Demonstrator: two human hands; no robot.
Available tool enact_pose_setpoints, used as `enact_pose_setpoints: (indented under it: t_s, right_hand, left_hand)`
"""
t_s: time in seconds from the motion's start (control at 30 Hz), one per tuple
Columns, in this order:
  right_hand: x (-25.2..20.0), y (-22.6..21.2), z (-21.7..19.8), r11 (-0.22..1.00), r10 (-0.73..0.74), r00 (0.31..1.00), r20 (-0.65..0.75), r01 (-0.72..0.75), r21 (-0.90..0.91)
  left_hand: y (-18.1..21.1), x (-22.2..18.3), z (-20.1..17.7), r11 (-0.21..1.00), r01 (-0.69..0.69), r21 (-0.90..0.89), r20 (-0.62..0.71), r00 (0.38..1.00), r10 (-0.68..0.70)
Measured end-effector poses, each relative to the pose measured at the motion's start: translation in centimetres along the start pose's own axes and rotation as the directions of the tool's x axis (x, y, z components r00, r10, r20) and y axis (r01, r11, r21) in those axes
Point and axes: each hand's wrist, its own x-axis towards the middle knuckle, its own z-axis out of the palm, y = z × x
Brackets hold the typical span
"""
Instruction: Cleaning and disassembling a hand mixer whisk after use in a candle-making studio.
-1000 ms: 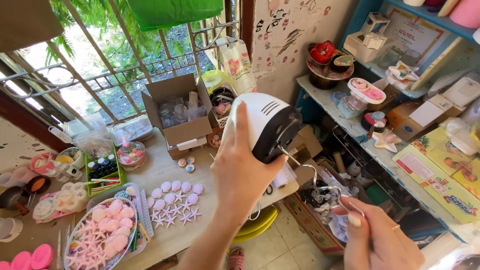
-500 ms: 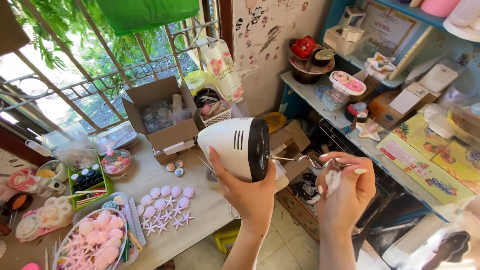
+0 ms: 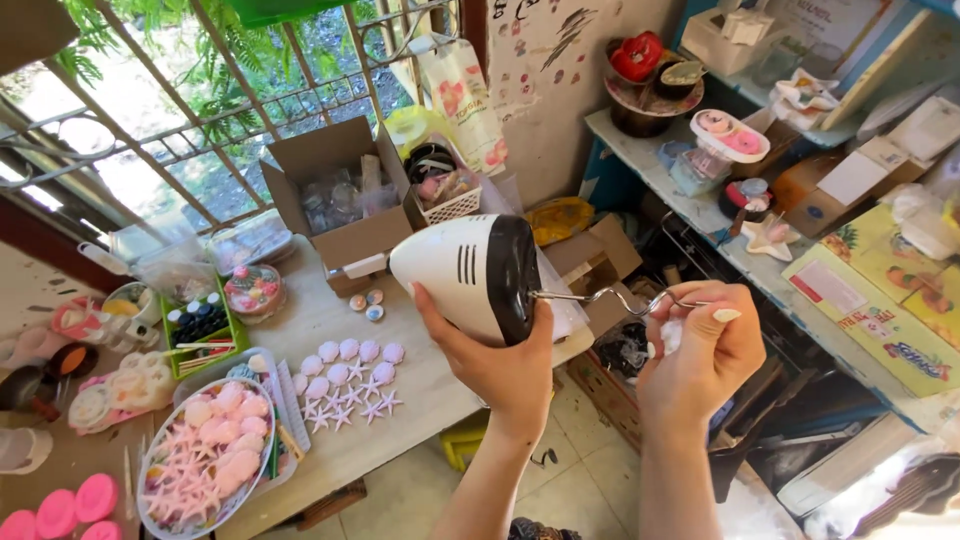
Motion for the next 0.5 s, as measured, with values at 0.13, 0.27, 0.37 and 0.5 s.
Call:
enact_pose_setpoints:
  t_s: [0.13,0.27,0.37,0.5]
  right_hand:
    - [0.8,-3.7,-0.5,0.945,-0.108,0.953,0.281,0.187,-0.270]
    - [2.8,-7.7,-1.4,0.635,0.013,0.729,0.685,0.523,-0.569]
    - [4.1,-8.9,-1.4,0.735,0.462,0.622,0.632,0.131,-0.666]
    - [4.5,-8.3,-3.6,0.481,0.638,0.179,0.749,-0.852,-0.206]
  left_hand:
    - [1.0,3.2,-2.4,0.998,0.033,-0.047,0.106,0.994,-0.028]
    - [1.9,5.8,-4.7,0.988,0.152,0.031,0.370,0.916,-0.152]
    - [1.8,6.5,-5.3,0.988,0.103,0.113,0.451,0.881,-0.143]
    - [2.7,7.3,-5.2,0.973,0.095,0.209,0.462,0.867,-0.184]
